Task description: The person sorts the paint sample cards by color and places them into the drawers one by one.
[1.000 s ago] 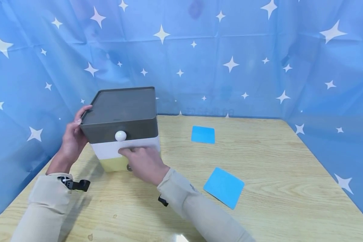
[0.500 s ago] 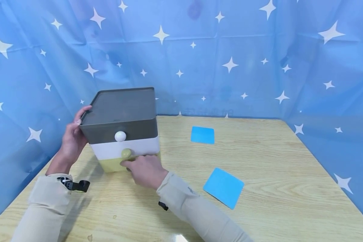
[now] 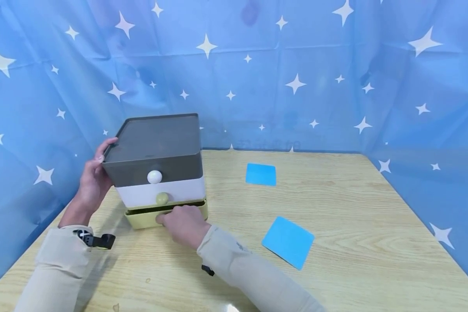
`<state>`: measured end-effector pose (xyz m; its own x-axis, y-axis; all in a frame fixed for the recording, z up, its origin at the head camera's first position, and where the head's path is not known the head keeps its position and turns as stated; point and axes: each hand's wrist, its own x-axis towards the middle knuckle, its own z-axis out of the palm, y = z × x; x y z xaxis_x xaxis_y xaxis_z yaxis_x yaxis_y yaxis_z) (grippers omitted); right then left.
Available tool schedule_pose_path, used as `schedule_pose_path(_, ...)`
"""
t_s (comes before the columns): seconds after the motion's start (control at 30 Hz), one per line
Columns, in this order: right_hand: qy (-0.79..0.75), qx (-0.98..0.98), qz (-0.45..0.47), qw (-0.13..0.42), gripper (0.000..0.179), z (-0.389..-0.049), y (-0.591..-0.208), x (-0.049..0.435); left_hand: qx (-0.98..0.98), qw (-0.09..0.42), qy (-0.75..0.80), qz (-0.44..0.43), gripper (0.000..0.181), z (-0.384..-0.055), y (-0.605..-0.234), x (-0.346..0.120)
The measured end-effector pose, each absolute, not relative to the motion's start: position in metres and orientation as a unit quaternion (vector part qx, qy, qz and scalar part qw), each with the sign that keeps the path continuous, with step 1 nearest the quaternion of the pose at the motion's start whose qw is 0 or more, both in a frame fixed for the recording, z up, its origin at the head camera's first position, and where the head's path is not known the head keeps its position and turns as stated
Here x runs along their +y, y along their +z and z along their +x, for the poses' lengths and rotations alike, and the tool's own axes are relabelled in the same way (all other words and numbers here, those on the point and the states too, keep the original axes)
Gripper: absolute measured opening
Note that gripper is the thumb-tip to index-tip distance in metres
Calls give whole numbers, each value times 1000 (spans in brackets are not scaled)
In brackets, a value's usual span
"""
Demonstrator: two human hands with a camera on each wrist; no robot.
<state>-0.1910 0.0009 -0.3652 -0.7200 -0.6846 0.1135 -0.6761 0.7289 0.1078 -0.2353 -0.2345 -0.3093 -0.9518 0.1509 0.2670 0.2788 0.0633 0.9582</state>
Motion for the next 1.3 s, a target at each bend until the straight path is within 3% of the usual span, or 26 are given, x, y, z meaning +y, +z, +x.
schedule_pose_path(0.3, -76, -907, 397, 122, 42, -155, -364, 5, -726, 50, -669, -150, 56, -235, -311, -234)
schedule_pose_path(0.6, -95, -885, 419, 178, 32, -136, -364, 10, -724, 51, -671, -153, 56, -236, -312, -236)
schedule_pose_path(1.17, -73, -876, 433, 201, 37, -131, -363, 17, -729, 50, -666, -149, 56, -235, -311, -234)
schedule_pose_path(1.3, -70, -866, 459, 185, 41, -125, -354, 28, -728, 50, -667, -150, 56, -235, -311, -233)
